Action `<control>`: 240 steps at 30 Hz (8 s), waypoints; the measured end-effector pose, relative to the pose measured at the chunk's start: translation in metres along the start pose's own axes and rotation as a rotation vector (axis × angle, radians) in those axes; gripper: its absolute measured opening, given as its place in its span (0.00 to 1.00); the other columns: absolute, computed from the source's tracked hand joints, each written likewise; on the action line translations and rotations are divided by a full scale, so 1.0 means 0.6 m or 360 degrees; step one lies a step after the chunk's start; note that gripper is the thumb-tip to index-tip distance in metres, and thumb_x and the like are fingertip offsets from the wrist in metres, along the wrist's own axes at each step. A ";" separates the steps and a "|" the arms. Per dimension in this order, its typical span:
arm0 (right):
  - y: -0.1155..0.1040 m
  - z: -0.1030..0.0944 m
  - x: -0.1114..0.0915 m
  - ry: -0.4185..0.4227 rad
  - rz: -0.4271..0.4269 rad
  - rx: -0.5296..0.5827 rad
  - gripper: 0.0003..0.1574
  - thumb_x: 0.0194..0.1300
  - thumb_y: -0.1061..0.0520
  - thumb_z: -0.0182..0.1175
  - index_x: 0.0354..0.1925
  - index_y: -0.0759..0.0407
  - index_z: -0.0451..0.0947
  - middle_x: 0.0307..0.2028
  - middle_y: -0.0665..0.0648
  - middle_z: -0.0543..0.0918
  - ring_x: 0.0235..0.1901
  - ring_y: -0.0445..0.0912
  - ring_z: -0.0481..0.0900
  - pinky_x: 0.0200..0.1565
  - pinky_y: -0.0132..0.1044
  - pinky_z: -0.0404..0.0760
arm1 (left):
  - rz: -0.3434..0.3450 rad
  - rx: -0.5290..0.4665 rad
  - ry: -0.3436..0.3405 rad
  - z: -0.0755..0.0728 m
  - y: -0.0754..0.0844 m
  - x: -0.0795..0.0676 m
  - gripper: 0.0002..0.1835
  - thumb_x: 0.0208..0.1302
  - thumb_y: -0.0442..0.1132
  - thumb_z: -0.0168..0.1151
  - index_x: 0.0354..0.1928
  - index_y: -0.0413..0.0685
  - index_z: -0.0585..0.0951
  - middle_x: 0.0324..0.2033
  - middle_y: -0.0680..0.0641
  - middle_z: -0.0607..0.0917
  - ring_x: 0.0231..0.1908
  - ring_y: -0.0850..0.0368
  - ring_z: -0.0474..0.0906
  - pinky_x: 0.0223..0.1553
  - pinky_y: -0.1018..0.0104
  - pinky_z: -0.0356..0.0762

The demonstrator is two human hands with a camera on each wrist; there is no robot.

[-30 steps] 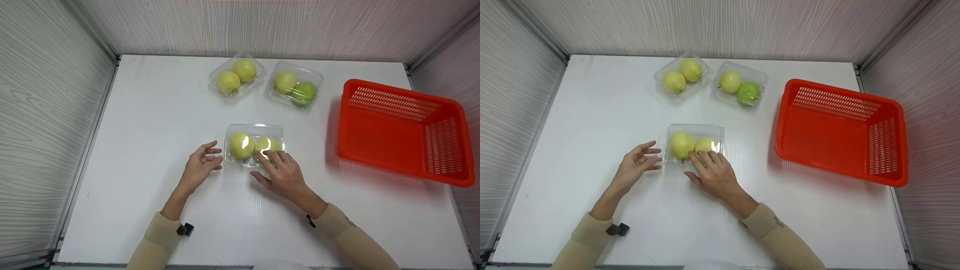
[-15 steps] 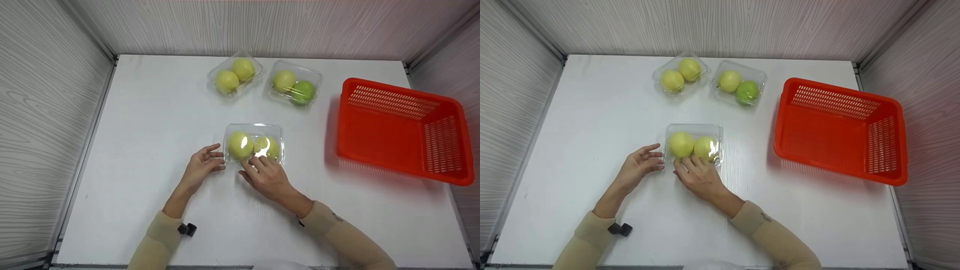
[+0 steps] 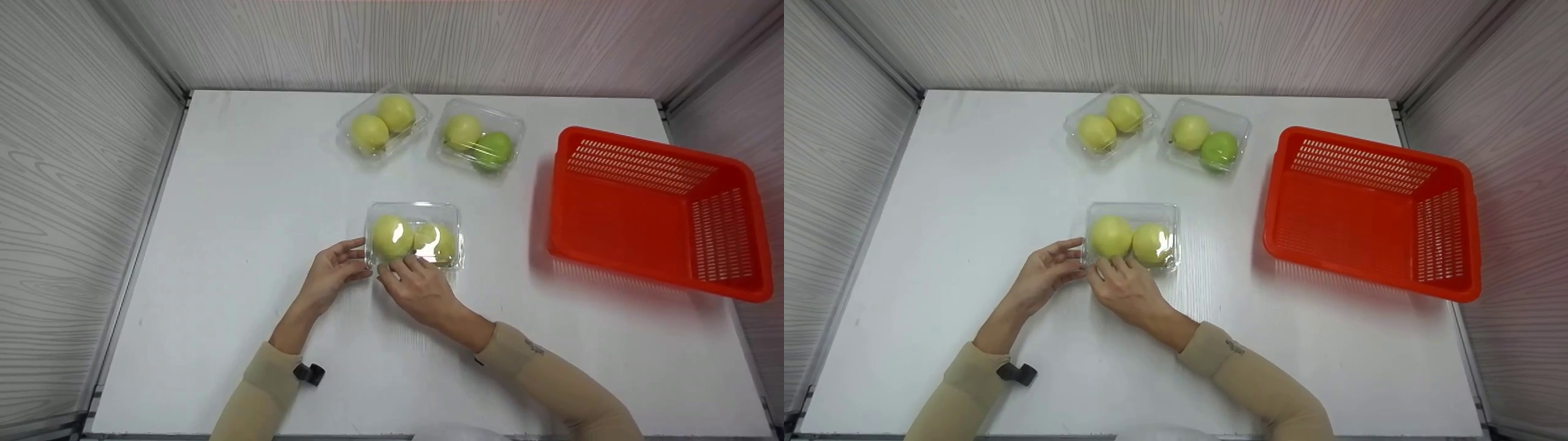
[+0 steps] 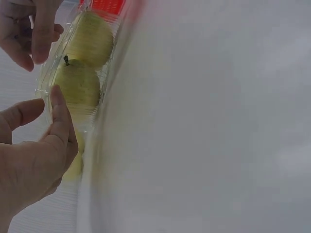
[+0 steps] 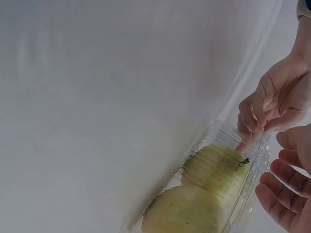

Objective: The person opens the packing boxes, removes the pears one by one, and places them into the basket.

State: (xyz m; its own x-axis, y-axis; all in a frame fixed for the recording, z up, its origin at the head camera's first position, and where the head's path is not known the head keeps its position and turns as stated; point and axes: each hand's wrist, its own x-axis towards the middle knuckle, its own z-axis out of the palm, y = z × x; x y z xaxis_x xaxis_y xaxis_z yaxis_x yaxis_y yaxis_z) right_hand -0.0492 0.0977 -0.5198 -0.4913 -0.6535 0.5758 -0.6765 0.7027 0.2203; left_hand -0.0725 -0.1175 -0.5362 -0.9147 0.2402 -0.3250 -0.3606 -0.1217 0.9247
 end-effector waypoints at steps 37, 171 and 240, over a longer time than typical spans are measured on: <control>-0.018 0.020 0.007 0.0075 -0.0347 -0.0450 0.26 0.78 0.64 0.42 0.31 0.53 0.84 0.30 0.50 0.81 0.26 0.41 0.77 0.24 0.28 0.78 | -0.0057 -0.0191 -0.0024 0.010 -0.011 0.008 0.28 0.68 0.22 0.63 0.70 0.32 0.70 0.41 0.50 0.87 0.42 0.61 0.86 0.45 0.72 0.90; 0.198 -0.017 -0.127 0.0208 -0.0581 -0.0187 0.19 0.78 0.67 0.50 0.40 0.64 0.88 0.34 0.58 0.89 0.33 0.48 0.88 0.36 0.33 0.92 | -0.0103 -0.0165 0.0097 0.010 -0.011 0.017 0.28 0.70 0.22 0.61 0.70 0.36 0.71 0.42 0.48 0.83 0.38 0.60 0.86 0.44 0.70 0.92; 0.198 -0.011 -0.133 0.0228 -0.0566 -0.0071 0.15 0.79 0.63 0.53 0.41 0.64 0.86 0.35 0.58 0.90 0.33 0.49 0.89 0.38 0.36 0.93 | -0.0352 -0.0509 0.0054 0.226 -0.051 0.014 0.13 0.78 0.38 0.61 0.55 0.34 0.82 0.47 0.39 0.92 0.39 0.58 0.91 0.49 0.62 0.93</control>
State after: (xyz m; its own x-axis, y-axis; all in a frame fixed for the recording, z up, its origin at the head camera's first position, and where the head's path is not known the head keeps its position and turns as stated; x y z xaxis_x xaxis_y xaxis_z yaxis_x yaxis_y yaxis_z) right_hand -0.0869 0.2351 -0.5341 -0.1466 -0.8150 0.5606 -0.7647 0.4529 0.4585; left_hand -0.0443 0.0188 -0.5403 -0.8122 0.2632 -0.5207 -0.5834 -0.3662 0.7249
